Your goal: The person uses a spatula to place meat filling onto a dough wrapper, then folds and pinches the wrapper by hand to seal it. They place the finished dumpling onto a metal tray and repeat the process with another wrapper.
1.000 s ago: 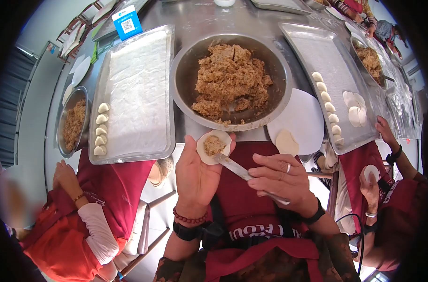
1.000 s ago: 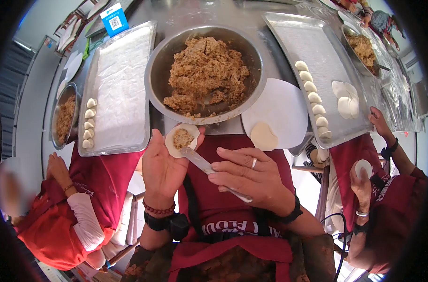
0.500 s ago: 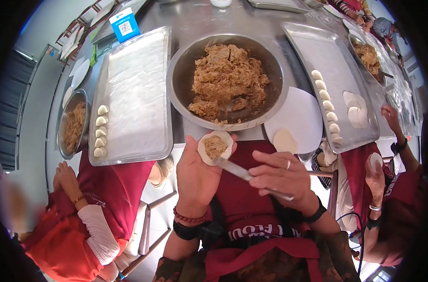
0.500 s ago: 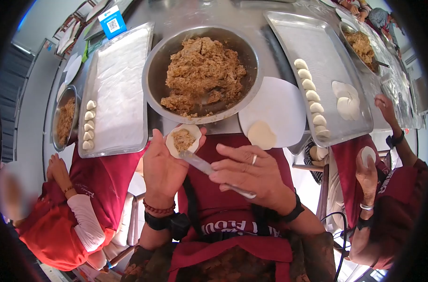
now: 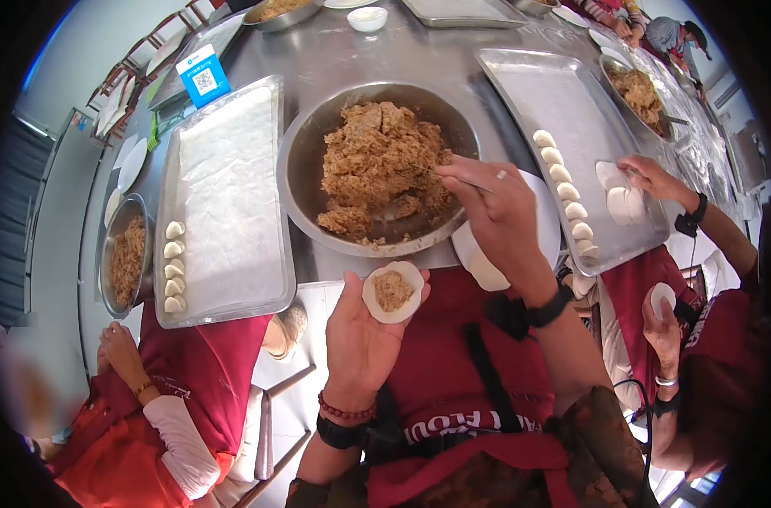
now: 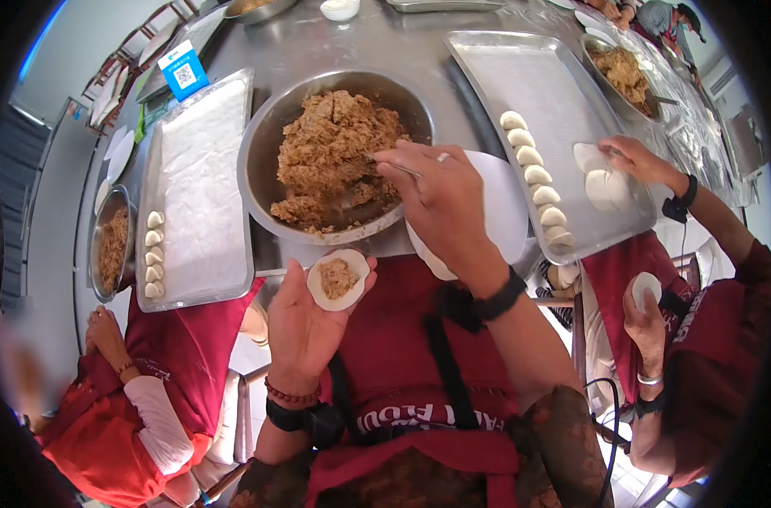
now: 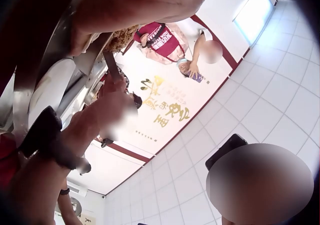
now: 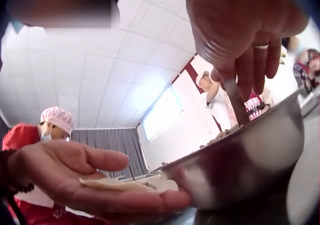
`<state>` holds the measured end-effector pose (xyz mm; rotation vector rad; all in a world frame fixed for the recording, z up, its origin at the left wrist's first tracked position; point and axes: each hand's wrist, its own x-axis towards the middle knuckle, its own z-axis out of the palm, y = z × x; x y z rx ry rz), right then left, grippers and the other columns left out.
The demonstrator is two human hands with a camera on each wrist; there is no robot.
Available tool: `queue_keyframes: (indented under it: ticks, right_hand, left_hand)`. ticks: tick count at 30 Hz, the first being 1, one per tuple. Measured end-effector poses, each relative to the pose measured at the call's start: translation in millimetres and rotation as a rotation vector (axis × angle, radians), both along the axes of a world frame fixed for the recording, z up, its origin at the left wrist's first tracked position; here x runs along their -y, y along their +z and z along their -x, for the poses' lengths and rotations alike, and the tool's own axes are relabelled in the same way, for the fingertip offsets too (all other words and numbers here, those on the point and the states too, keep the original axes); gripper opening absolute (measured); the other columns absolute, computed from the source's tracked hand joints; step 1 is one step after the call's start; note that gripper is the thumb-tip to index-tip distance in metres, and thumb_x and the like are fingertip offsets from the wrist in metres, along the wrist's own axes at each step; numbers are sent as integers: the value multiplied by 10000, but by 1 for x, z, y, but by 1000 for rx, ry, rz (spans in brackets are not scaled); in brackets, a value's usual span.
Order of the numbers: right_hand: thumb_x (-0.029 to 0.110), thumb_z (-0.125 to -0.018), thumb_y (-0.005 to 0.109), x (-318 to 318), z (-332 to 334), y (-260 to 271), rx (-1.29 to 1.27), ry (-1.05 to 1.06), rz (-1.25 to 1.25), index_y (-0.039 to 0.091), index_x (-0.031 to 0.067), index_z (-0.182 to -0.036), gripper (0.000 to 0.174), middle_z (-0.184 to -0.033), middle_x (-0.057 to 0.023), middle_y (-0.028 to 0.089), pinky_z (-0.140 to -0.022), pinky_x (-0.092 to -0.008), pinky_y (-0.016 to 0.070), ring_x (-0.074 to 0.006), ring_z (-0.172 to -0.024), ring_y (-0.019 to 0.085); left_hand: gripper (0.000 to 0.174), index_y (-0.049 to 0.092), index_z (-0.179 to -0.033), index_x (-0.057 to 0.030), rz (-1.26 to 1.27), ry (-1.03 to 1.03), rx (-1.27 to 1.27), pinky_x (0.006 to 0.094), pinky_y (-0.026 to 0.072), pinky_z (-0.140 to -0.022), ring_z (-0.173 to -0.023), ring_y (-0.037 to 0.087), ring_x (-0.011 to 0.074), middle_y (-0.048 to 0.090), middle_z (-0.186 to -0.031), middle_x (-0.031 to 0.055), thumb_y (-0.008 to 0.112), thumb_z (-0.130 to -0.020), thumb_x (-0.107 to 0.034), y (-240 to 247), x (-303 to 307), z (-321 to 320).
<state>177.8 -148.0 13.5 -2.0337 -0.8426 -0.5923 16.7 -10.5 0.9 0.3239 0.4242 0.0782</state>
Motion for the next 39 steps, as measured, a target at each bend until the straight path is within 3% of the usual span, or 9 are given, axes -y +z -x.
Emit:
queue_keyframes:
  ticks: [5, 9, 15, 19, 22, 25, 33, 39]
  right_hand:
    - [147, -844, 719, -8, -14, -12, 75, 22, 8, 760, 133, -921, 88, -906, -25, 743, -811, -355, 489, -241, -802, 661]
    - [180, -857, 710, -10, -16, -16, -11, -25, 86, 752, 138, -984, 140, -978, -38, 740, -831, -360, 480, -261, -909, 651]
    - [214, -867, 704, 18, 17, -10, -113, -100, 63, 641, 112, -1227, 379, -1150, -116, 691, -946, -388, 440, -317, -1119, 610]
    - [122, -850, 718, 43, 64, -7, -385, 24, -23, 646, 68, -1191, 353, -1173, -92, 699, -1011, -398, 433, -322, -1236, 577]
    - [170, -815, 748, 55, 75, -10, -362, 322, 59, 675, 107, -1120, 320, -1216, -86, 677, -974, -400, 450, -306, -1237, 574]
    - [148, -793, 760, 56, 82, -12, -336, 397, 38, 690, 127, -1071, 287, -1222, -61, 677, -968, -405, 451, -290, -1285, 550]
    - [171, -753, 782, 49, 87, -8, -171, 455, 106, 683, 177, -971, 239, -1269, -13, 655, -961, -388, 459, -272, -1286, 550]
    - [151, -750, 754, 40, 97, -17, -31, 375, 120, 667, 177, -913, 187, -1283, -5, 647, -975, -401, 459, -260, -1279, 556]
  left_hand:
    - [609, 386, -1327, 146, 28, -13, 3, 563, 337, -1152, -1326, 413, 487, 467, -1368, 310, 265, -1076, -396, 3, 8, -3]
    - [618, 387, -1324, 153, 28, -25, 13, 559, 343, -1150, -1331, 408, 486, 461, -1376, 315, 266, -1076, -400, 4, 9, -4]
    - [625, 385, -1325, 158, 13, -20, 41, 560, 344, -1151, -1340, 397, 487, 455, -1379, 327, 270, -1075, -404, 15, 7, 2]
    - [640, 377, -1330, 157, 39, -76, 61, 570, 349, -1146, -1338, 405, 484, 454, -1386, 320, 261, -1074, -418, 14, 7, 3]
    - [650, 377, -1333, 150, 66, -114, 69, 574, 361, -1136, -1330, 433, 450, 464, -1384, 308, 255, -1072, -433, 12, 9, 2]
    - [652, 385, -1337, 135, 148, -119, 95, 568, 386, -1117, -1308, 477, 402, 488, -1368, 289, 253, -1070, -446, 6, 10, 3]
    - [629, 413, -1350, 84, 166, -222, 150, 538, 453, -1045, -1249, 539, 349, 533, -1346, 227, 251, -1070, -456, -4, 8, 9]
    - [575, 477, -1341, 16, 93, -214, 145, 415, 488, -963, -1150, 587, 258, 589, -1279, 130, 237, -1079, -436, -2, 17, 7]
